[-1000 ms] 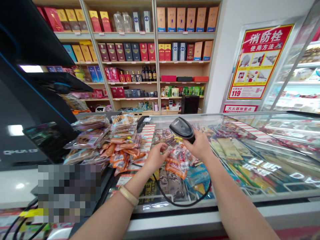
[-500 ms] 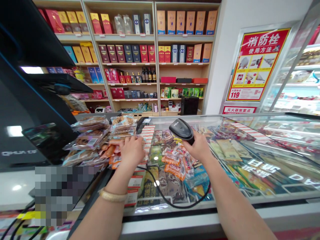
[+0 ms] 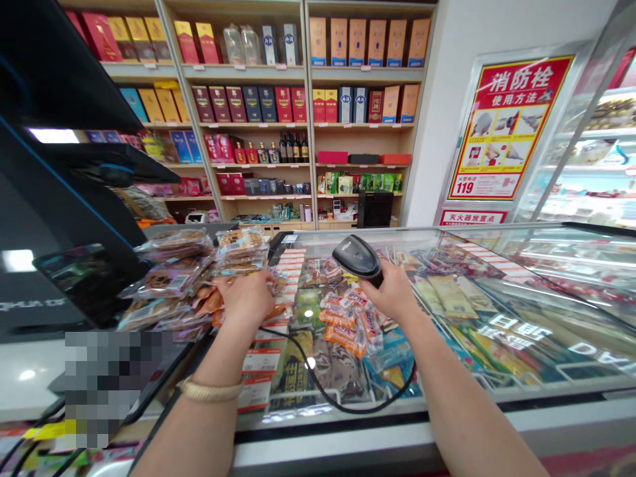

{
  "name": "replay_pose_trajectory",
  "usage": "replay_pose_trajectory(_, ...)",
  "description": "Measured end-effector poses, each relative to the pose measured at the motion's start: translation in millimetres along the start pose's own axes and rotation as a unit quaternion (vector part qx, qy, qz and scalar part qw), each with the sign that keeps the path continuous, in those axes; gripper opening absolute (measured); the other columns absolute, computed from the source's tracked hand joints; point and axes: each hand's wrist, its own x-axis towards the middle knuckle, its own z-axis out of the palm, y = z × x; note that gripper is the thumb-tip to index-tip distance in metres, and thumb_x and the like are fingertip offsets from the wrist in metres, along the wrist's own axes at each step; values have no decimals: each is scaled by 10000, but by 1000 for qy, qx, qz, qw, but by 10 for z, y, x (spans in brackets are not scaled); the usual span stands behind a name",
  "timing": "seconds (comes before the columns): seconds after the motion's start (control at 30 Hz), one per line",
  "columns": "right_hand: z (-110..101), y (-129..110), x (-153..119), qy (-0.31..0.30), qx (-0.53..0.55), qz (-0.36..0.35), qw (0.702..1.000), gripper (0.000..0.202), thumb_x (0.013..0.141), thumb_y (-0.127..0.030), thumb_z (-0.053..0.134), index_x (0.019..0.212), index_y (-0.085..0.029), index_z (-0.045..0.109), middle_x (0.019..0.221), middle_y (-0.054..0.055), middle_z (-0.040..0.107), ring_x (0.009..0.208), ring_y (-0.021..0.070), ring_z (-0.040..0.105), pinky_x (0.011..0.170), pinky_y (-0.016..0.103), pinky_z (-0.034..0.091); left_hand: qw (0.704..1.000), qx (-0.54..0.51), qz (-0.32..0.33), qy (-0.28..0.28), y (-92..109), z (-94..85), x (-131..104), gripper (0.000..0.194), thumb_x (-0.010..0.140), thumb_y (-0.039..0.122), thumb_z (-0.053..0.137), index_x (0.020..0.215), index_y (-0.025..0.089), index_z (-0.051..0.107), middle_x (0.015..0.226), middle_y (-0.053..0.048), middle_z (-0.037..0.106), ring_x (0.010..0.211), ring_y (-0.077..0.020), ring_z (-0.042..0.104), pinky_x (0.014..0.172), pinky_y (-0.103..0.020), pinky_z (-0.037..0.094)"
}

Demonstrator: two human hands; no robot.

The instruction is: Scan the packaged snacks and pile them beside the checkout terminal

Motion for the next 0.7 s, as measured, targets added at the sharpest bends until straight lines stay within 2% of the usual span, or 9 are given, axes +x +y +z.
replay_pose_trajectory(0.07, 2, -1, 1, 0, -3, 0, 1000, 125, 723, -295, 563, 784, -205, 624, 757, 71, 692, 693, 226, 639, 625, 294, 453, 999, -29, 7, 28, 14, 4, 15, 307, 747, 190, 513, 952, 255, 732, 853, -113, 748, 939, -347, 661, 948, -532, 340)
replay_pose_trajectory(0.17, 3, -2, 0, -1, -3, -1, 1000, 129, 724, -298, 560, 786, -203, 622, 751, 70, 684, 691, 227, 635, 626, 296, 447, 993, -102, 21, 62, 26, 38, 47, 331, 799, 246, 497, 1046, 221, 715, 908, -125, 744, 912, -325, 668, 885, -441, 427)
replay_pose_trajectory(0.27, 6, -2, -6, -7, 4, 1, 1000, 131, 725, -303, 561, 789, -204, 620, 741, 65, 676, 684, 224, 629, 626, 295, 444, 980, -181, 22, 78, 25, 85, 73, 304, 770, 255, 551, 1026, 215, 710, 870, -97, 737, 839, -283, 672, 788, -352, 472)
replay_pose_trajectory(0.37, 8, -3, -10, -10, 11, -1, 1000, 131, 723, -293, 563, 797, -202, 622, 753, 66, 680, 701, 228, 635, 633, 296, 448, 960, -260, 7, 108, 23, 113, 86, 255, 724, 231, 588, 947, 224, 711, 760, -52, 711, 753, -241, 661, 752, -318, 476)
replay_pose_trajectory(0.47, 6, -9, -6, -12, 15, -9, 1000, 137, 723, -274, 560, 812, -197, 630, 777, 73, 688, 724, 233, 639, 643, 298, 453, 911, -391, -38, 126, 49, 113, 89, 250, 698, 274, 625, 926, 201, 698, 732, -36, 692, 682, -208, 645, 665, -292, 476)
replay_pose_trajectory(0.57, 2, -19, 2, -18, 34, -23, 999, 167, 730, -264, 560, 850, -182, 642, 814, 89, 696, 753, 237, 642, 677, 309, 463, 828, -544, -80, 111, 107, 105, 84, 353, 648, 352, 693, 951, 170, 679, 796, -46, 697, 677, -184, 642, 582, -255, 463)
replay_pose_trajectory(0.63, 1, -30, 5, -35, 53, -39, 997, 173, 727, -255, 568, 861, -178, 646, 826, 90, 700, 757, 232, 641, 694, 310, 466, 782, -611, -86, 89, 150, 108, 76, 430, 603, 372, 734, 968, 153, 669, 801, -40, 689, 674, -165, 633, 580, -242, 465)
replay_pose_trajectory(0.7, 2, -48, 3, -57, 76, -54, 994, 173, 712, -240, 580, 860, -179, 645, 825, 83, 700, 748, 223, 638, 696, 306, 468, 759, -644, -71, 71, 189, 124, 66, 469, 571, 370, 762, 969, 144, 661, 780, -25, 674, 683, -151, 627, 622, -247, 484)
